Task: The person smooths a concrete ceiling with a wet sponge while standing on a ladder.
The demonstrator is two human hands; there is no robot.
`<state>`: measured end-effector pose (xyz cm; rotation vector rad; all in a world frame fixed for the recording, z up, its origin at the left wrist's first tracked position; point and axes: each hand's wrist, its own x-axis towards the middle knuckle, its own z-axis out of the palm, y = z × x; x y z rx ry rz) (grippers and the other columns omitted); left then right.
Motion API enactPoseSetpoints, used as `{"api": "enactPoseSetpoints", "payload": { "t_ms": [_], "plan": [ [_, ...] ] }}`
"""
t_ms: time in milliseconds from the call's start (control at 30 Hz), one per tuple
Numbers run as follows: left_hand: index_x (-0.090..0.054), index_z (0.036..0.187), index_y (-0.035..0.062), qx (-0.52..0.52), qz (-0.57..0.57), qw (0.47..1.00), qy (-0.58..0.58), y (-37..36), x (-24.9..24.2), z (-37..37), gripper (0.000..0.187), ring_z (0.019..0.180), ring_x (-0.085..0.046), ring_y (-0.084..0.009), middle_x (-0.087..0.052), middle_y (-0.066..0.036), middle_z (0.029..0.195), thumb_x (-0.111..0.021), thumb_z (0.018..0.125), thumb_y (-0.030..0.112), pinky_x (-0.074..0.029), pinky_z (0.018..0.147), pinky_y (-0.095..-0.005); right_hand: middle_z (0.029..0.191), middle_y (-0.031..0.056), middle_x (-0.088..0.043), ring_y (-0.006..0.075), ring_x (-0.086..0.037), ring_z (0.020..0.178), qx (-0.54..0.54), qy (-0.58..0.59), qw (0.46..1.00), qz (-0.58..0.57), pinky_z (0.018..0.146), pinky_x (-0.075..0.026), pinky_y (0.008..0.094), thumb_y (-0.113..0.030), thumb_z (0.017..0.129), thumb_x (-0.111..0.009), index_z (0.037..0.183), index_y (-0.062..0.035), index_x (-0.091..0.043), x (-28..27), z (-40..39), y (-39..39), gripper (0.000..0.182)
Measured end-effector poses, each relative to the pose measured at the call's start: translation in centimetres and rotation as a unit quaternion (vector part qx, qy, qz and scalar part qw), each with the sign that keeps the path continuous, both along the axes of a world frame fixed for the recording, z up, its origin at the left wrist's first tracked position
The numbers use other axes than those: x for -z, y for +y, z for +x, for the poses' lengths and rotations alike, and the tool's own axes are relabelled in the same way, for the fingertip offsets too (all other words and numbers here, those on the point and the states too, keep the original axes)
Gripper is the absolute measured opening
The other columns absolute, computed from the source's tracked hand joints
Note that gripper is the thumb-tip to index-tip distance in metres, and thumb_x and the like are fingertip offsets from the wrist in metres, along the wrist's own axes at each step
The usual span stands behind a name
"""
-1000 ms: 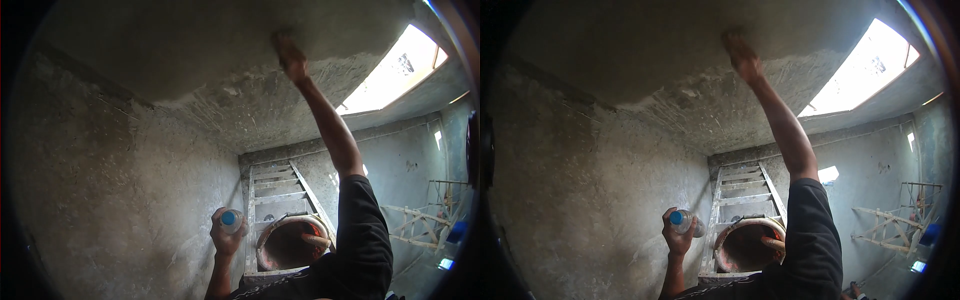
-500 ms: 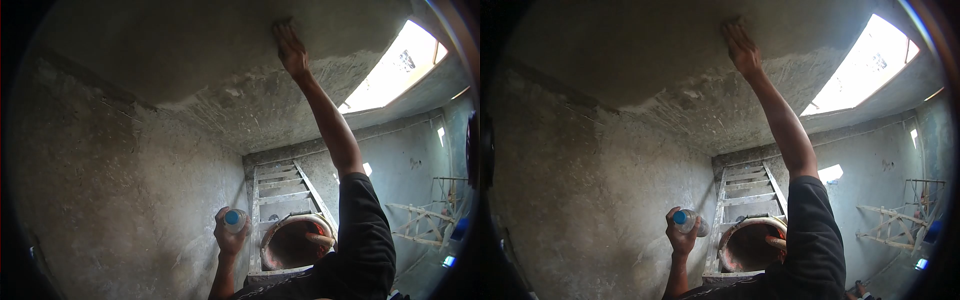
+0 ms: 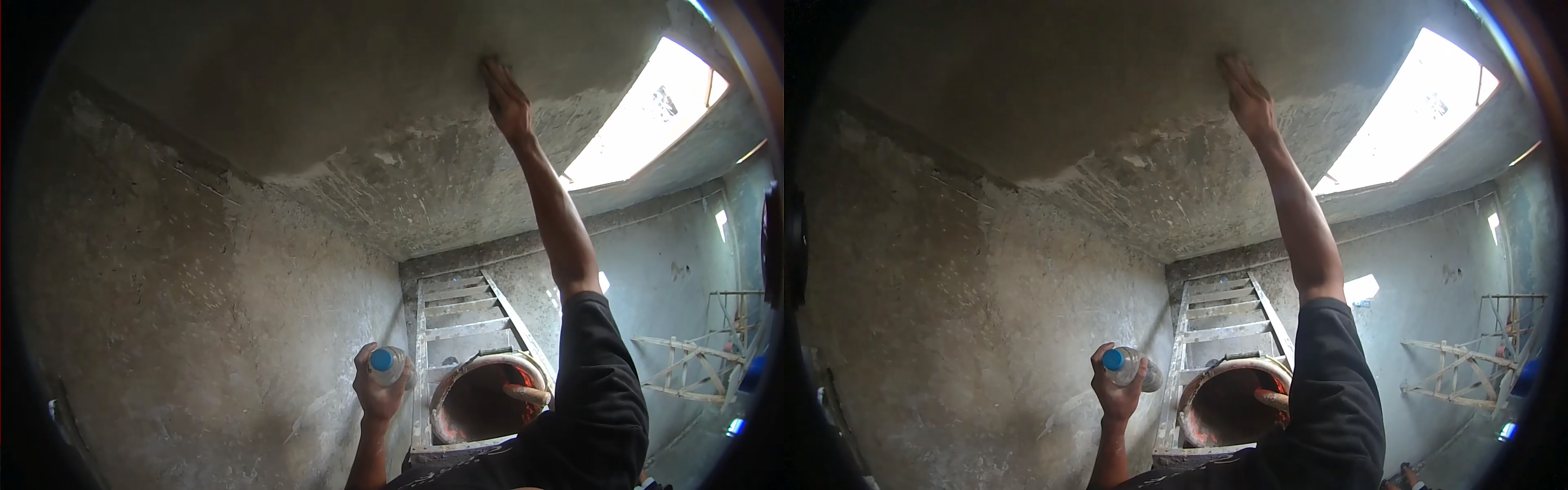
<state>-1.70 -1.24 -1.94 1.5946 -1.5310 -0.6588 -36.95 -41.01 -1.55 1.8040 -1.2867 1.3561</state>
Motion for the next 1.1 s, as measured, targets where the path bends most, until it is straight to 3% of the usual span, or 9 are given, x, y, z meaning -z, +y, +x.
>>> {"api": "enactPoseSetpoints", "payload": {
  "t_ms": [100, 200, 300, 433, 533, 633, 833, 933, 1100],
  "plan": [
    [-0.048, 0.117, 0.0024, -0.014, 0.015, 1.0, 0.007, -0.2, -1.5, -0.5, 0.06, 0.083, -0.062, -0.0203, -0.061, -0.011, 0.096, -0.083, 0.07, 0.015, -0.051, 0.078, -0.0326, 0.126, 0.0047, -0.058, 0.0286, -0.054, 0.119, 0.044, -0.042, 0.997, 0.036, 0.096, -0.049, 0.0372, 0.008, 0.073, -0.058, 0.12, -0.0149, -0.062, 2.5, -0.5, 1.8, 0.052],
    [-0.048, 0.117, 0.0029, -0.005, 0.006, 1.0, 0.004, -0.1, -1.0, -0.1, 0.06, 0.083, -0.062, -0.0196, -0.062, -0.01, 0.094, -0.083, 0.07, 0.014, -0.051, 0.077, -0.0325, 0.124, 0.0074, -0.06, 0.0285, -0.056, 0.117, 0.009, -0.071, 0.993, -0.097, 0.097, -0.049, 0.0372, 0.01, 0.073, -0.057, 0.12, -0.0142, -0.062, -2.7, 0.5, 1.1, 0.053],
    [-0.047, 0.118, 0.0031, -0.002, -0.004, 1.0, -0.015, -0.5, -1.6, -0.6, 0.06, 0.082, -0.062, -0.0191, -0.062, -0.01, 0.093, -0.083, 0.07, 0.013, -0.051, 0.076, -0.0325, 0.122, 0.0108, -0.06, 0.028, -0.057, 0.115, -0.002, -0.092, 0.991, -0.094, 0.097, -0.049, 0.0372, 0.01, 0.073, -0.058, 0.121, -0.0121, -0.061, -5.4, 2.3, -0.7, 0.053],
    [-0.047, 0.118, 0.0034, 0.006, 0.003, 1.0, -0.006, -0.5, -1.5, -1.0, 0.061, 0.082, -0.062, -0.019, -0.062, -0.009, 0.093, -0.083, 0.07, 0.014, -0.051, 0.076, -0.0324, 0.118, 0.0125, -0.062, 0.0281, -0.058, 0.114, -0.002, -0.112, 0.993, -0.043, 0.096, -0.049, 0.0365, 0.009, 0.075, -0.059, 0.12, -0.0112, -0.062, -0.8, 4.9, -0.6, 0.049],
    [-0.047, 0.118, 0.0038, 0.002, 0.033, 0.999, 0.023, -0.5, -2.0, -1.5, 0.06, 0.089, -0.058, -0.0205, -0.057, -0.011, 0.103, -0.082, 0.072, 0.016, -0.048, 0.081, -0.0342, 0.117, 0.0131, -0.063, 0.0286, -0.059, 0.113, -0.071, -0.137, 0.987, -0.039, 0.097, -0.049, 0.0362, 0.009, 0.075, -0.058, 0.116, -0.0103, -0.064, -1.5, 4.8, 1.5, 0.046],
    [-0.046, 0.118, 0.0038, 0.007, 0.042, 0.999, 0.021, -0.3, -2.1, -1.4, 0.06, 0.089, -0.058, -0.0204, -0.057, -0.011, 0.103, -0.082, 0.072, 0.016, -0.048, 0.082, -0.0343, 0.116, 0.0137, -0.063, 0.0288, -0.06, 0.11, -0.014, -0.183, 0.973, -0.137, 0.096, -0.049, 0.0361, 0.009, 0.076, -0.058, 0.112, -0.0094, -0.066, -5.2, 4.2, 0.6, 0.042],
    [-0.046, 0.118, 0.0038, 0.021, 0.029, 0.999, -0.001, -0.3, -1.2, -1.4, 0.06, 0.089, -0.058, -0.0212, -0.057, -0.012, 0.103, -0.082, 0.072, 0.016, -0.048, 0.082, -0.0347, 0.109, 0.0136, -0.066, 0.0288, -0.064, 0.104, -0.034, -0.157, 0.986, -0.037, 0.089, -0.052, 0.0369, 0.008, 0.076, -0.059, 0.112, -0.0092, -0.066, -2.5, 7.3, 0.7, 0.041],
    [-0.047, 0.118, 0.003, 0.008, 0.002, 1.0, -0.016, -0.7, -2.3, -1.7, 0.061, 0.082, -0.062, -0.0204, -0.061, -0.011, 0.093, -0.083, 0.07, 0.016, -0.051, 0.077, -0.0329, 0.107, 0.013, -0.068, 0.0283, -0.066, 0.098, -0.069, -0.168, 0.98, -0.082, 0.083, -0.054, 0.0374, 0.007, 0.076, -0.06, 0.112, -0.0114, -0.067, -2.3, 7.5, 1.9, 0.042],
    [-0.047, 0.118, 0.0029, 0.0, 0.005, 1.0, -0.015, -0.2, -1.6, -0.8, 0.061, 0.081, -0.062, -0.0196, -0.061, -0.01, 0.092, -0.083, 0.071, 0.016, -0.051, 0.076, -0.0325, 0.104, 0.0114, -0.069, 0.0211, -0.068, 0.094, -0.035, -0.292, 0.949, -0.112, 0.081, -0.053, 0.0316, 0.001, 0.08, -0.061, 0.108, -0.0077, -0.068, -8.6, 4.4, 1.5, 0.03]
  ]
}}
